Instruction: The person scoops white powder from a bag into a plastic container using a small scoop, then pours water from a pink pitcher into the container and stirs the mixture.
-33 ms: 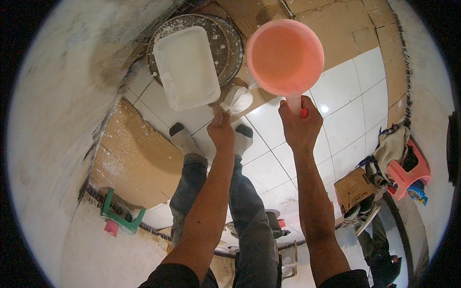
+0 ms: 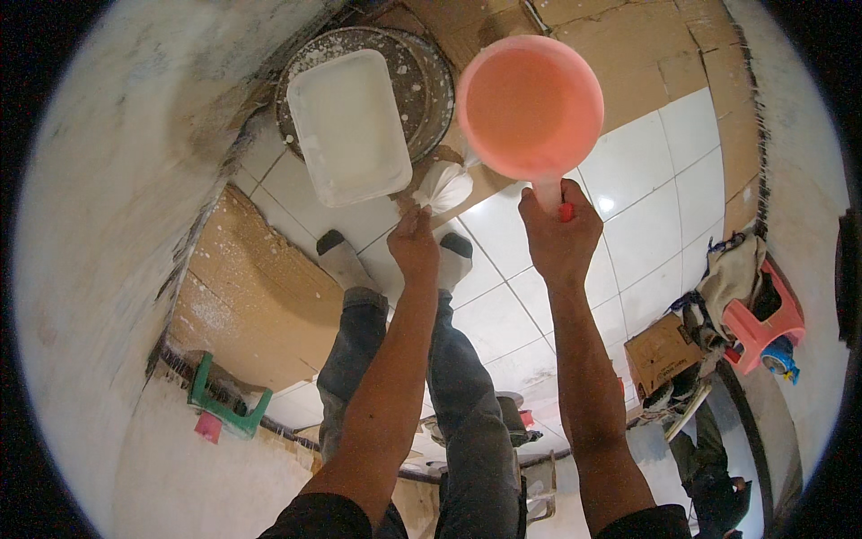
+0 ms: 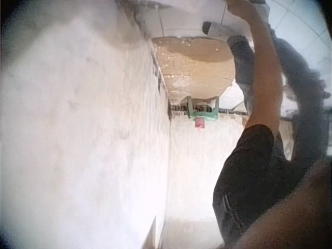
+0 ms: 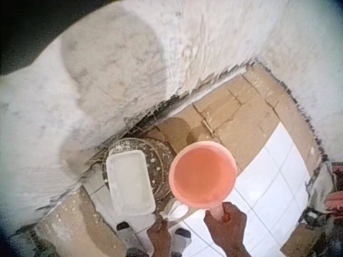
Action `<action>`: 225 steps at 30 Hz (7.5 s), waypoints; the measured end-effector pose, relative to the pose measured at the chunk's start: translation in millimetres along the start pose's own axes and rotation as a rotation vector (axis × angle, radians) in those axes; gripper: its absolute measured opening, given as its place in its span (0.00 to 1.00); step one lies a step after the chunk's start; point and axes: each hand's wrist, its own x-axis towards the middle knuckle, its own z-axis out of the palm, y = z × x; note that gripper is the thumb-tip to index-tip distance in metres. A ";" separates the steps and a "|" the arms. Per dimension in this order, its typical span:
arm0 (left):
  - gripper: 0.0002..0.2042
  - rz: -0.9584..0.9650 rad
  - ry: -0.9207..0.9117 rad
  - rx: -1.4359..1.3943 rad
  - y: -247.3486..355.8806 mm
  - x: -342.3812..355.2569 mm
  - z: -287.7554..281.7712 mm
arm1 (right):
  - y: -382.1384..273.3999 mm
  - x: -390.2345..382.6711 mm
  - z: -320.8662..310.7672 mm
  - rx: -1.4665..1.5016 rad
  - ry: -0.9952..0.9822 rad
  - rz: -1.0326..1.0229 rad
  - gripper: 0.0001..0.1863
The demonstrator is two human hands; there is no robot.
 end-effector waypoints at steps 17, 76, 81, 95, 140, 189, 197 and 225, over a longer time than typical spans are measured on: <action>0.10 0.291 0.085 0.369 11.4 17.7 -16.1 | -40.6 -28.9 4.7 -0.171 -0.040 -0.231 0.12; 0.12 0.175 -0.180 0.458 -60.7 58.0 -7.3 | -58.1 -45.2 19.5 -0.430 0.039 -0.284 0.12; 0.16 -0.032 -0.030 0.085 -90.8 83.2 -26.2 | -74.4 -53.9 29.5 -0.402 0.001 -0.242 0.12; 0.08 0.179 -0.292 0.719 -13.6 44.2 -21.8 | -59.4 -53.7 27.5 -0.467 0.025 -0.268 0.12; 0.24 0.032 -0.582 0.977 -12.2 24.2 -45.2 | 105.0 87.6 57.9 -0.272 -0.029 -0.046 0.22; 0.12 0.390 -0.730 0.398 36.7 -4.1 -110.6 | -39.7 9.3 92.3 -0.299 -0.253 -0.424 0.10; 0.15 -0.125 -0.653 0.055 101.6 -50.0 -200.5 | -68.3 -3.0 58.8 -0.137 -0.173 -0.367 0.10; 0.10 0.361 -0.347 -0.061 255.2 48.3 -126.4 | -99.2 -46.1 -49.4 -0.184 -0.175 -0.175 0.15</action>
